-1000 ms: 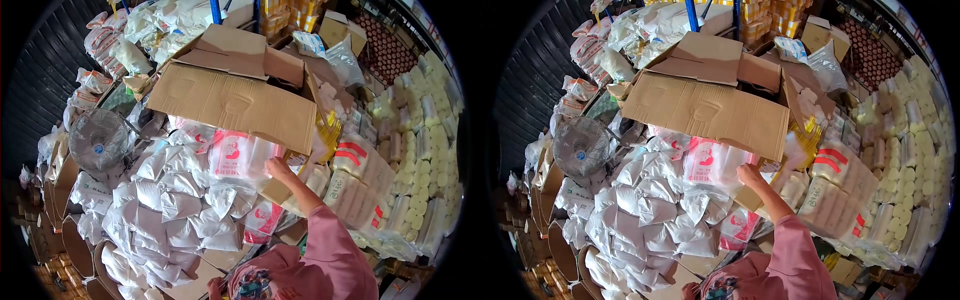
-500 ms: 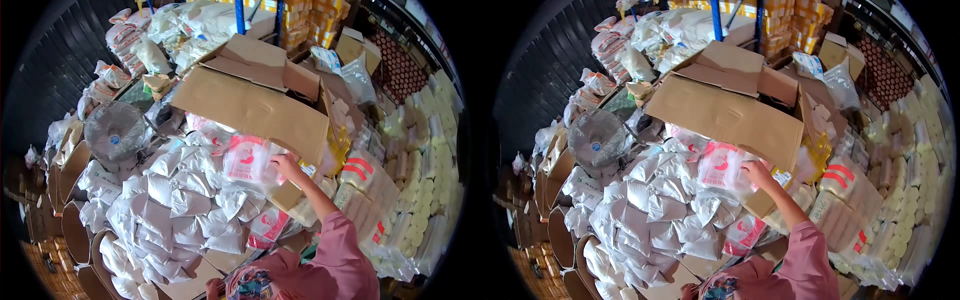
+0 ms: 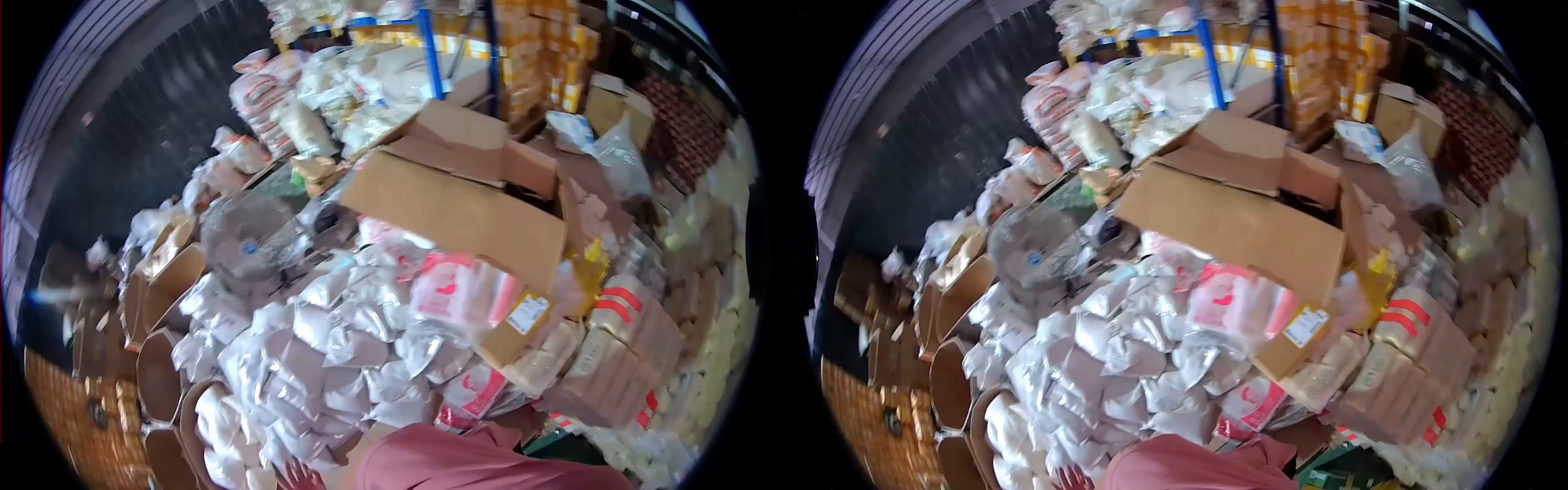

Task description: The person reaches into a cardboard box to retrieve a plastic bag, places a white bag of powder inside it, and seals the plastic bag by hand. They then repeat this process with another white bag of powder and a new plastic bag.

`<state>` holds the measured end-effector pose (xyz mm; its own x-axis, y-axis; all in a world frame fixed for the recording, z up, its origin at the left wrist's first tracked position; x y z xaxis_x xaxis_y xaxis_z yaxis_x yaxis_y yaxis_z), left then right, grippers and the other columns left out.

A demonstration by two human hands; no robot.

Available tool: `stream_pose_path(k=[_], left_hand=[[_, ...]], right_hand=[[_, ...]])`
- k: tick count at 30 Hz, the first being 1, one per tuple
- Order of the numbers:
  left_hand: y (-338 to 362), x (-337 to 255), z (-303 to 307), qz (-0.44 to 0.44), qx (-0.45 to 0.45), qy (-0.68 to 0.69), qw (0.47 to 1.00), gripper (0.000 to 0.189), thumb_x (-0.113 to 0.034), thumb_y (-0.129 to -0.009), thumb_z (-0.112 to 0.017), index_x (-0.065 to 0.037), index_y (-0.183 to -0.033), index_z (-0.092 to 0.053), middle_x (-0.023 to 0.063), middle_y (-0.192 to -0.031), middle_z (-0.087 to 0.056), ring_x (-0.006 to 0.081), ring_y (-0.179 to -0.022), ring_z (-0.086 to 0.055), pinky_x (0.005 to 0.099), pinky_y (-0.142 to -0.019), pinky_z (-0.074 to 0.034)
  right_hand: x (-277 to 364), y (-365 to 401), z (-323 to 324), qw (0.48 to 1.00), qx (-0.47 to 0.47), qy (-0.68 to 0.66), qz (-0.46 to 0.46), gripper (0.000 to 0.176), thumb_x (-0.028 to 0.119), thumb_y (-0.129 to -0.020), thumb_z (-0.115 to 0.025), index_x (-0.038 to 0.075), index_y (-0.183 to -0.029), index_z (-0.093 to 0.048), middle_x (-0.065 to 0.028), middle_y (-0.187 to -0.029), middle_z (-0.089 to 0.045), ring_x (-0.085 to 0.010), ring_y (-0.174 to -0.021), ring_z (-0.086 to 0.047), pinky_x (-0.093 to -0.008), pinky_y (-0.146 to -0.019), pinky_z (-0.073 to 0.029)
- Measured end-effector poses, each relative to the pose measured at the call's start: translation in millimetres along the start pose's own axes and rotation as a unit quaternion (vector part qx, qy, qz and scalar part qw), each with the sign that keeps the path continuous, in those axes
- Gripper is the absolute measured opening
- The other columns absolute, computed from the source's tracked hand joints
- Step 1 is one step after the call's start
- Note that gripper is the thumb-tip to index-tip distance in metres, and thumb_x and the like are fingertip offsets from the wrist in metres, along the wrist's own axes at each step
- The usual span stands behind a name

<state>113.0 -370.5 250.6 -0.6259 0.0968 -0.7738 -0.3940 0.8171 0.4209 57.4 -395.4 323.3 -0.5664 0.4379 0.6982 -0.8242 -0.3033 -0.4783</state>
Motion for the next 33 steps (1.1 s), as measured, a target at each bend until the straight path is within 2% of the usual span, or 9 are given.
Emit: stream_pose_path(k=[6, 12, 16, 18, 22, 26, 28, 30, 33], left_hand=[[144, -28, 117, -0.103, -0.219, -0.023, 0.970, 0.027, -0.022, -0.090, -0.059, 0.000, -0.104, -0.062, 0.0082, -0.091, -0.066, 0.0198, -0.088, -0.062, 0.0319, -0.075, -0.050], [231, 7, 150, -0.108, -0.302, -0.017, 0.947, 0.028, -0.020, -0.089, -0.062, 0.002, -0.106, -0.063, 0.0089, -0.091, -0.067, 0.0196, -0.086, -0.063, 0.0310, -0.077, -0.051], [207, 30, 130, -0.101, -0.198, -0.075, 0.972, 0.030, -0.019, -0.088, -0.064, 0.002, -0.108, -0.064, 0.0095, -0.091, -0.068, 0.0195, -0.084, -0.064, 0.0304, -0.077, -0.052], [152, 29, 90, -0.103, -0.095, -0.167, 0.976, 0.026, -0.025, -0.090, -0.062, 0.000, -0.088, -0.069, 0.0050, -0.078, -0.065, 0.0134, -0.071, -0.060, 0.0243, -0.061, -0.048], [106, 23, -47, -0.055, 0.129, -0.324, 0.936, 0.029, -0.020, -0.094, -0.055, 0.006, -0.091, -0.068, 0.0099, -0.081, -0.070, 0.0129, -0.070, -0.063, 0.0250, -0.064, -0.049], [77, 72, -137, -0.040, 0.356, -0.367, 0.859, 0.032, -0.022, -0.095, -0.054, 0.006, -0.088, -0.067, 0.0072, -0.079, -0.069, 0.0118, -0.071, -0.063, 0.0258, -0.066, -0.049], [85, 96, -183, -0.014, 0.380, -0.339, 0.861, 0.033, -0.023, -0.096, -0.053, 0.005, -0.085, -0.067, 0.0057, -0.075, -0.069, 0.0097, -0.071, -0.062, 0.0245, -0.066, -0.048], [121, 95, -232, 0.001, 0.420, -0.310, 0.853, 0.035, -0.026, -0.095, -0.054, 0.005, -0.085, -0.068, 0.0040, -0.071, -0.067, 0.0076, -0.067, -0.059, 0.0257, -0.061, -0.047], [155, 111, -260, -0.112, 0.437, -0.370, 0.812, 0.032, -0.026, -0.093, -0.058, 0.003, -0.081, -0.065, 0.0022, -0.054, -0.052, 0.0073, -0.050, -0.040, 0.0293, -0.044, -0.034]], right_hand=[[39, -94, -67, 0.975, 0.163, -0.063, 0.140, 0.026, 0.028, -0.086, -0.062, 0.004, -0.094, -0.068, -0.0063, -0.082, -0.065, -0.0146, -0.073, -0.060, -0.0299, -0.063, -0.048], [47, -41, -97, 0.975, 0.181, -0.109, 0.067, 0.027, 0.030, -0.085, -0.064, 0.003, -0.091, -0.068, -0.0052, -0.078, -0.065, -0.0133, -0.070, -0.059, -0.0294, -0.062, -0.047], [17, 66, -103, 0.928, -0.002, -0.288, -0.237, 0.033, 0.033, -0.079, -0.072, 0.001, -0.078, -0.066, -0.0041, -0.070, -0.063, -0.0138, -0.064, -0.057, -0.0297, -0.058, -0.046], [30, 122, -87, 0.878, -0.129, -0.317, -0.335, 0.034, 0.029, -0.076, -0.076, 0.001, -0.092, -0.065, -0.0055, -0.071, -0.063, -0.0128, -0.066, -0.058, -0.0292, -0.059, -0.046], [96, 200, -74, 0.803, -0.244, -0.330, -0.432, 0.057, 0.018, -0.079, -0.075, 0.002, -0.127, -0.049, -0.0090, -0.104, -0.063, -0.0142, -0.094, -0.059, -0.0287, -0.083, -0.048], [157, 247, -92, 0.706, -0.482, -0.307, -0.418, 0.034, 0.016, -0.081, -0.073, 0.002, -0.110, -0.062, -0.0009, -0.091, -0.066, -0.0086, -0.082, -0.059, -0.0251, -0.073, -0.048], [210, 241, -75, 0.617, -0.587, -0.299, -0.430, 0.028, 0.019, -0.083, -0.072, 0.003, -0.105, -0.064, 0.0044, -0.077, -0.059, -0.0036, -0.063, -0.050, -0.0206, -0.056, -0.040], [231, 255, -83, 0.575, -0.660, -0.254, -0.411, 0.027, 0.016, -0.082, -0.072, 0.003, -0.104, -0.064, 0.0016, -0.084, -0.062, -0.0055, -0.072, -0.056, -0.0214, -0.064, -0.046], [257, 259, -90, 0.501, -0.768, -0.096, -0.388, 0.040, 0.011, -0.076, -0.074, 0.002, -0.112, -0.056, -0.0006, -0.085, -0.062, -0.0074, -0.069, -0.057, -0.0219, -0.062, -0.047]])
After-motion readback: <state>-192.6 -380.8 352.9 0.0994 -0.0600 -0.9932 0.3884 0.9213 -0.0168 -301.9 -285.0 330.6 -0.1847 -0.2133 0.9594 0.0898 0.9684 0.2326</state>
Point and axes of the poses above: each hand's wrist, its own y-axis away from the middle knuckle, its own z-axis out of the back of the hand, x = y × z, the point moved 1 cm from there along -y, towards the middle knuckle
